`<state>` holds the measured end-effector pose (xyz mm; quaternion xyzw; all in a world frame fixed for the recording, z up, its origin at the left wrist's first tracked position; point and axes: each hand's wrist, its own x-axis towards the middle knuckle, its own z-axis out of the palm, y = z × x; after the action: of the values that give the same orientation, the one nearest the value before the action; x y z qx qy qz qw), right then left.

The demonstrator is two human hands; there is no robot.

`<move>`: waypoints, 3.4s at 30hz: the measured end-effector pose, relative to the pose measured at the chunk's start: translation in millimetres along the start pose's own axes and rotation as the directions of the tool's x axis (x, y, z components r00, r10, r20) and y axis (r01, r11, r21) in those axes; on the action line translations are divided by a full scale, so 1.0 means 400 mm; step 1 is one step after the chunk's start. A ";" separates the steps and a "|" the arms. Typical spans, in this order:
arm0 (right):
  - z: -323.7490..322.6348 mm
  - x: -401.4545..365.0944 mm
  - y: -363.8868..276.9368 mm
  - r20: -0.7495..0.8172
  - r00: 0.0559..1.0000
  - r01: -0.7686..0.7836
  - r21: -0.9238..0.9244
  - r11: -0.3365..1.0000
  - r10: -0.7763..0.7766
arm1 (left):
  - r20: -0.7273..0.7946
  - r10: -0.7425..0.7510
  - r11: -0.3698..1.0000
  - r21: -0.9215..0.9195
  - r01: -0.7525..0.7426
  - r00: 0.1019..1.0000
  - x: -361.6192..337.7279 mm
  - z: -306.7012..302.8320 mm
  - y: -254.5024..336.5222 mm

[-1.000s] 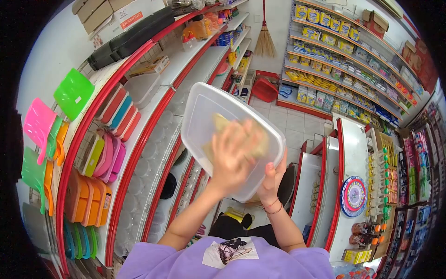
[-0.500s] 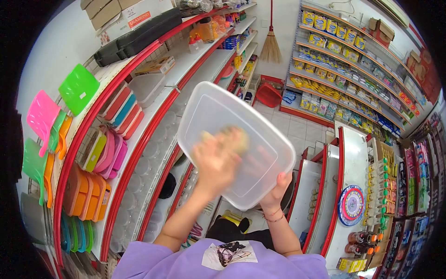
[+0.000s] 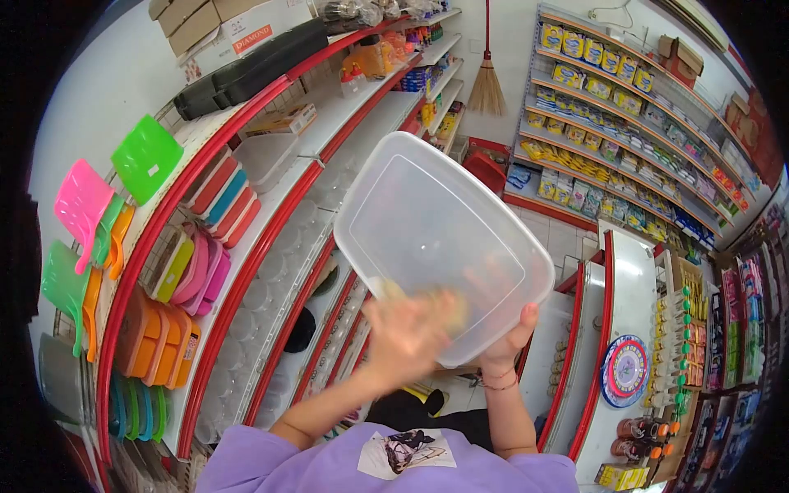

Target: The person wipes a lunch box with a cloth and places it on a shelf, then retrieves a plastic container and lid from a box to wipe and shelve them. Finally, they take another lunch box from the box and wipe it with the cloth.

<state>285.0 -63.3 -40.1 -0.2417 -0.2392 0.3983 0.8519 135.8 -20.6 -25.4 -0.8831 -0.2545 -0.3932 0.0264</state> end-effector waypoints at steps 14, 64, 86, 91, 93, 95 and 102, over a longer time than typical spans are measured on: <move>-0.005 -0.055 0.010 0.131 0.986 -0.105 -0.011 0.994 0.105 | -0.173 -0.452 0.844 0.236 0.482 0.875 0.078 -0.078 -0.217; 0.563 0.689 0.874 -0.329 0.921 -0.236 -0.046 0.971 0.208 | 0.430 -0.618 0.695 -0.091 0.713 0.658 -0.421 -0.175 -0.338; 0.668 0.745 1.089 -0.176 0.975 -0.216 -0.883 0.417 0.133 | 0.495 -0.702 0.553 -0.074 0.830 0.512 -0.525 -0.191 -0.481; 0.651 0.701 1.074 -0.149 0.986 -0.089 -0.843 0.531 -0.070 | 0.518 -0.688 0.540 -0.103 0.835 0.509 -0.537 -0.190 -0.491; 0.609 0.635 1.074 -0.063 0.954 0.126 -0.800 0.587 -0.291 | 0.554 -0.750 0.247 -0.273 0.930 0.362 -0.604 -0.148 -0.525; 0.536 0.506 1.028 0.088 0.921 0.333 -0.685 0.648 -0.381 | 0.760 -0.649 -0.450 -0.358 0.818 -0.024 -0.617 -0.138 -0.531; -0.076 -0.135 0.930 -0.042 0.960 -0.183 -0.844 0.503 0.278 | 0.893 -0.437 -0.801 -0.443 0.403 0.112 -0.556 -0.097 -0.538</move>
<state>63.2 97.5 -299.1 -0.6303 -0.4085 0.3554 0.5564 -116.7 61.5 -189.0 -0.1217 -0.4025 -0.3246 -0.8473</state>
